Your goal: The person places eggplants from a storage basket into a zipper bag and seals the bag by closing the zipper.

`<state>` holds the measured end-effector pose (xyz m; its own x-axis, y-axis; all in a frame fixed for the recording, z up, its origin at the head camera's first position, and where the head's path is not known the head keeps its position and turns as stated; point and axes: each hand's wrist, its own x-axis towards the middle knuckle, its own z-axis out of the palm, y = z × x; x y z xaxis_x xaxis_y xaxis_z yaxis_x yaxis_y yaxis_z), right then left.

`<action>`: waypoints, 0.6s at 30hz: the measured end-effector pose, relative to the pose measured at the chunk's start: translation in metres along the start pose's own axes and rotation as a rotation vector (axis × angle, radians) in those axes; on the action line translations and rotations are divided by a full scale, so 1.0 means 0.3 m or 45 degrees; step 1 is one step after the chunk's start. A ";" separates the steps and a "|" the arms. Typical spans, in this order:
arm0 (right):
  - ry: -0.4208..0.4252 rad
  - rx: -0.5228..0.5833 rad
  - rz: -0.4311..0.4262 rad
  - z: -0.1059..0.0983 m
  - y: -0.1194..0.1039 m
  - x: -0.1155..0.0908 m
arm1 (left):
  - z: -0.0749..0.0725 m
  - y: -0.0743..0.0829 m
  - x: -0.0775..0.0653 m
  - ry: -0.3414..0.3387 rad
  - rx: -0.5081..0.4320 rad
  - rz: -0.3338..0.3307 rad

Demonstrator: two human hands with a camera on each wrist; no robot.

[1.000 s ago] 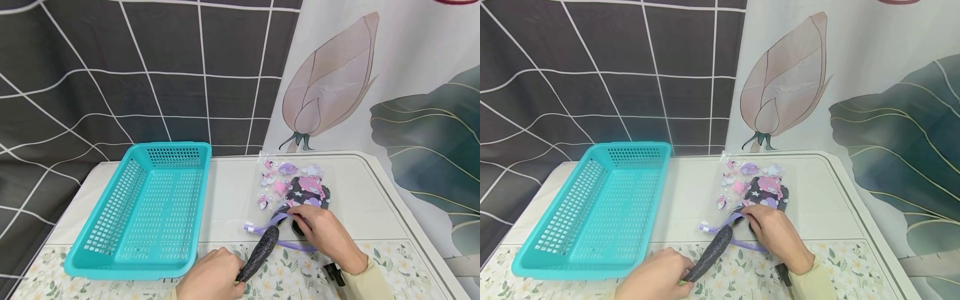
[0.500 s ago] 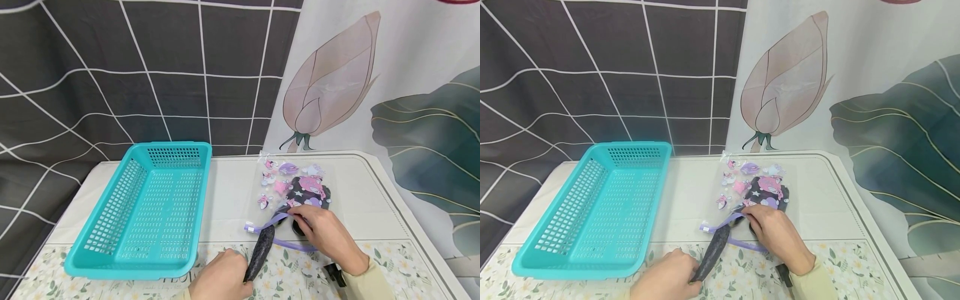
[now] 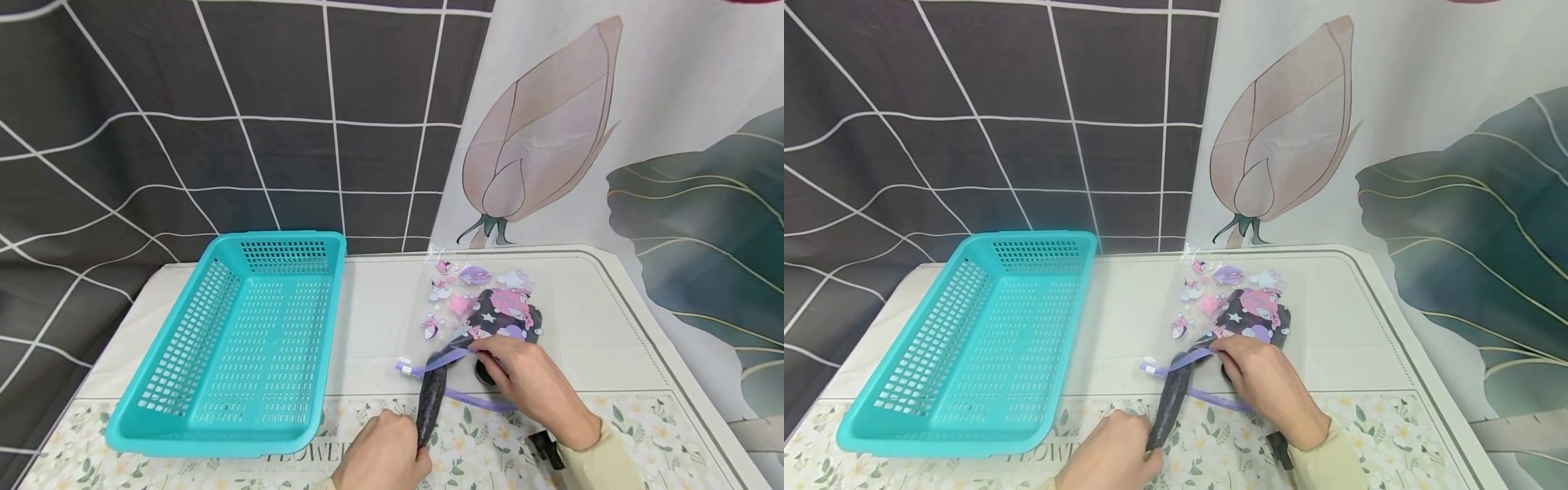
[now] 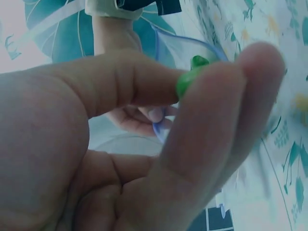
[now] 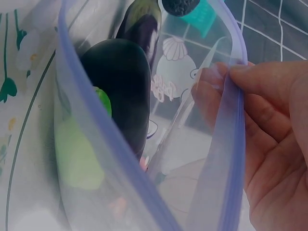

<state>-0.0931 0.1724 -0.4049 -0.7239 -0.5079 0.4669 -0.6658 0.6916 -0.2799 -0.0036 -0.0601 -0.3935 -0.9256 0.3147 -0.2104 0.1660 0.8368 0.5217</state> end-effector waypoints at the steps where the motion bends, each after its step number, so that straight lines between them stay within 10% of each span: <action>1: 0.001 -0.001 -0.002 0.000 0.000 0.000 | 0.003 0.002 0.002 0.007 -0.005 -0.013; 18: 0.030 0.022 -0.047 0.000 0.000 -0.001 | 0.039 0.046 0.045 0.277 0.084 0.004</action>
<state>-0.0928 0.1726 -0.4051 -0.6944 -0.5205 0.4969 -0.6951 0.6637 -0.2762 -0.0099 -0.0391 -0.3987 -0.9755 0.2191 -0.0219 0.1840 0.8659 0.4651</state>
